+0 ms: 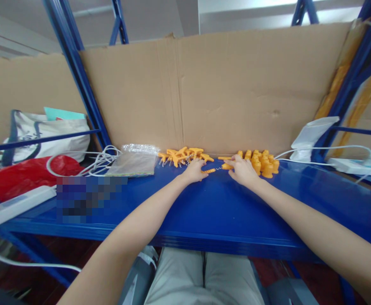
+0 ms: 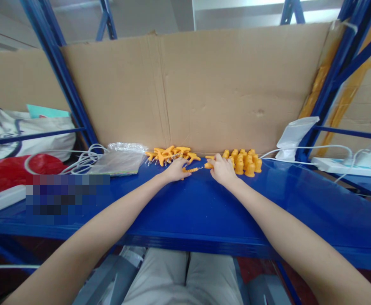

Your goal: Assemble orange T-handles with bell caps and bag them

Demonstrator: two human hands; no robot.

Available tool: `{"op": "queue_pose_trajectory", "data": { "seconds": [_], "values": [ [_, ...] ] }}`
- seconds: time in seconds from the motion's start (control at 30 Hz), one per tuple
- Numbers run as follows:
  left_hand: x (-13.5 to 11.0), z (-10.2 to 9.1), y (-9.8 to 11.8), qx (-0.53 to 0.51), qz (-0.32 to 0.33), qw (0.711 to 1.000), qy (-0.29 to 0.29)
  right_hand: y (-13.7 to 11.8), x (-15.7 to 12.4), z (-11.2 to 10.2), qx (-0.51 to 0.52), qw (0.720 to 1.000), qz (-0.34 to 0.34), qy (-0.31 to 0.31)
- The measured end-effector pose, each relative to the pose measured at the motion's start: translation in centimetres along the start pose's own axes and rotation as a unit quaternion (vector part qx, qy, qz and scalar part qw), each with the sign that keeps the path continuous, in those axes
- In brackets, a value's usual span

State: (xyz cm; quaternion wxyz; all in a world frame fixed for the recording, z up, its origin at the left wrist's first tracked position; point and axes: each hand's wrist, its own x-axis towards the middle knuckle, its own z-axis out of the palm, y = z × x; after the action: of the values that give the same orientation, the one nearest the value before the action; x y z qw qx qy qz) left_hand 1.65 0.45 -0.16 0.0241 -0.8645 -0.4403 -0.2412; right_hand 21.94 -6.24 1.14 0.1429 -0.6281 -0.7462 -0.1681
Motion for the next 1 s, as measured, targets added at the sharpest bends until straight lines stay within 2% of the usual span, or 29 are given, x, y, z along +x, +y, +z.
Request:
{"op": "queue_pose_trajectory", "data": {
  "seconds": [0.07,0.13,0.23,0.3,0.43,0.53,0.8,0.9,1.0],
  "values": [
    [-0.2,-0.6,0.0,0.021,-0.038,0.999,-0.026,0.0,0.1,0.1,0.007,1.0,-0.003,-0.002],
    [-0.4,-1.2,0.1,0.017,-0.066,0.995,-0.079,0.0,0.1,0.2,0.011,1.0,-0.008,-0.007],
    [-0.4,-1.6,0.2,-0.008,-0.071,0.987,-0.142,0.1,0.2,0.3,0.014,1.0,-0.021,-0.015],
    [-0.3,-1.7,0.3,-0.015,-0.071,0.989,-0.128,0.1,0.3,0.5,0.019,0.999,-0.032,-0.013],
    [-0.5,-1.7,1.3,0.006,-0.074,0.997,-0.038,0.4,0.4,1.2,0.036,0.998,-0.057,0.016],
    [-0.9,-2.0,2.3,0.042,-0.059,0.997,0.0,0.6,0.6,1.7,0.053,0.996,-0.069,0.037],
    [-1.3,-2.4,3.0,0.079,-0.066,0.995,0.009,1.7,1.2,3.0,0.142,0.98,-0.104,0.096],
    [-1.2,-2.4,2.7,0.082,-0.071,0.994,0.009,2.7,1.8,3.7,0.221,0.96,-0.127,0.114],
    [-1.1,-2.2,2.2,0.086,-0.074,0.994,0.003,3.7,2.3,4.7,0.32,0.931,-0.14,0.105]
  ]
}}
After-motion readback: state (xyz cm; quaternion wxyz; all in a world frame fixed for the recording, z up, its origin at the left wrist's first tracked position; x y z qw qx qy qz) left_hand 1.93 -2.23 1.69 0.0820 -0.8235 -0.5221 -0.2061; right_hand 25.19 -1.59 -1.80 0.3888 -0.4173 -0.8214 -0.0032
